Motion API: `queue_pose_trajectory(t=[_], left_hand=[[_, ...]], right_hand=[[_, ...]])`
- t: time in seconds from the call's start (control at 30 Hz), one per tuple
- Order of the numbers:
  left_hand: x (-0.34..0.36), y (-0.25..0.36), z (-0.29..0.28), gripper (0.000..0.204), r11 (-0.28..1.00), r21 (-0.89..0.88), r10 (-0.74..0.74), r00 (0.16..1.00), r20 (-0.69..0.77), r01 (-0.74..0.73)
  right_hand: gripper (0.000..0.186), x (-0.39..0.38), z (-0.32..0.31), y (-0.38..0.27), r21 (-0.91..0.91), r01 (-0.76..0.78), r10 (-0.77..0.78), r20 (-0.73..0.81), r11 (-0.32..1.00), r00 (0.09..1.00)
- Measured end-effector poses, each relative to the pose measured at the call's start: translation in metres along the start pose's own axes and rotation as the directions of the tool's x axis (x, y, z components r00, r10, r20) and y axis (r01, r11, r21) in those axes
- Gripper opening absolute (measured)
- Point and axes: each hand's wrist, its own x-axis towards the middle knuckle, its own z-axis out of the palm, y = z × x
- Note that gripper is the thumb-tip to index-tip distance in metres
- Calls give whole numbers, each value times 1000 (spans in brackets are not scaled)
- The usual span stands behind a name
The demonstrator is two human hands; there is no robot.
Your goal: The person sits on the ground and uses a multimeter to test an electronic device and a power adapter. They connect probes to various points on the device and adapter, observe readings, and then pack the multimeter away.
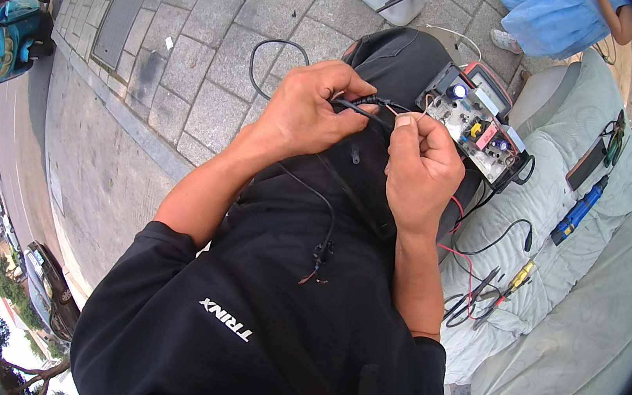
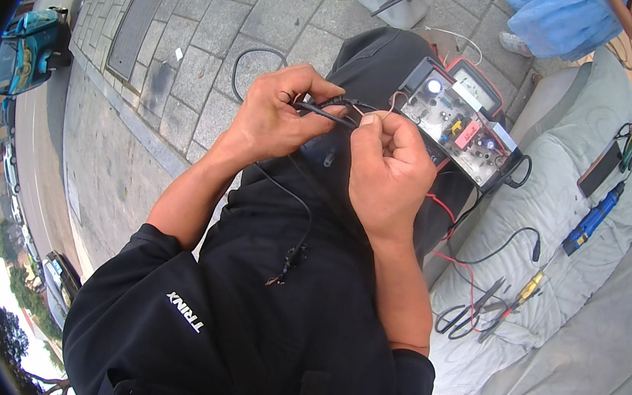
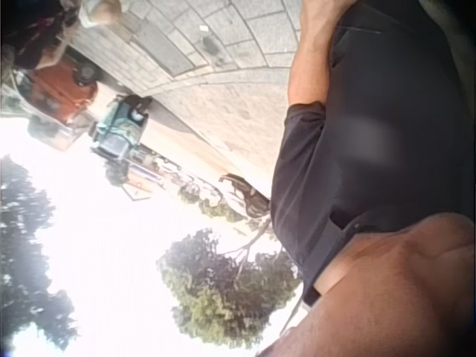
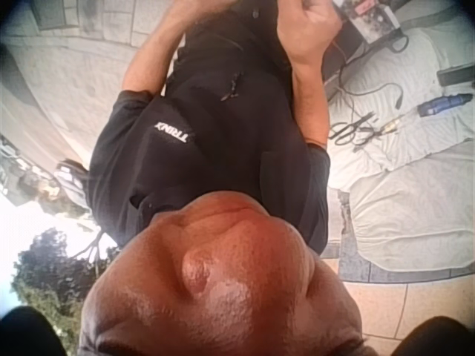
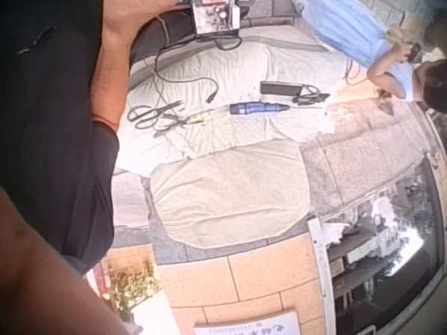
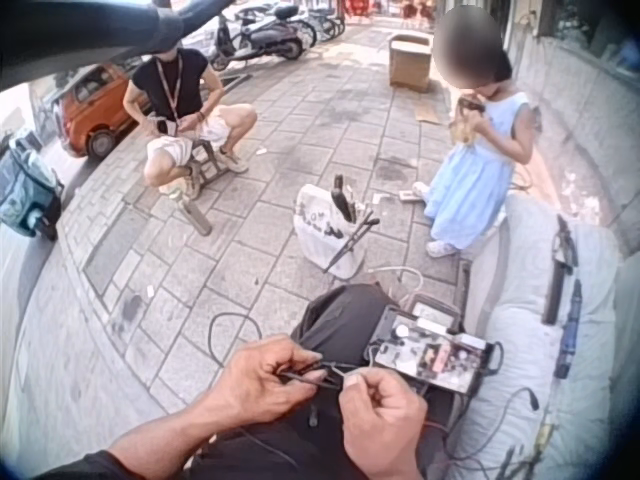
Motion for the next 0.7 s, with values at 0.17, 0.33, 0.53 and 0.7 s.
queue_pose_trajectory(t=[0.17, 0.33, 0.53, 0.7], left_hand=[[-1, 2, -2, 27, 999, -27, -35, 999, 22, 36], [5, 6, -24, 37, 997, 8, -77, 988, 131, 76], [1, -5, -56, 58, 939, -303, -126, 982, 139, 164], [13, -19, -71, 49, 548, -837, -48, 999, -24, 6]], right_hand=[[14, 2, -2, -2, -66, -17, 17, -9, 998, 1000], [19, 7, -5, 1, -120, 53, -51, 21, 991, 998], [24, 3, -3, -5, -113, -42, 46, 33, 993, 998], [25, -5, -5, -15, -174, 11, -3, 44, 985, 999]])
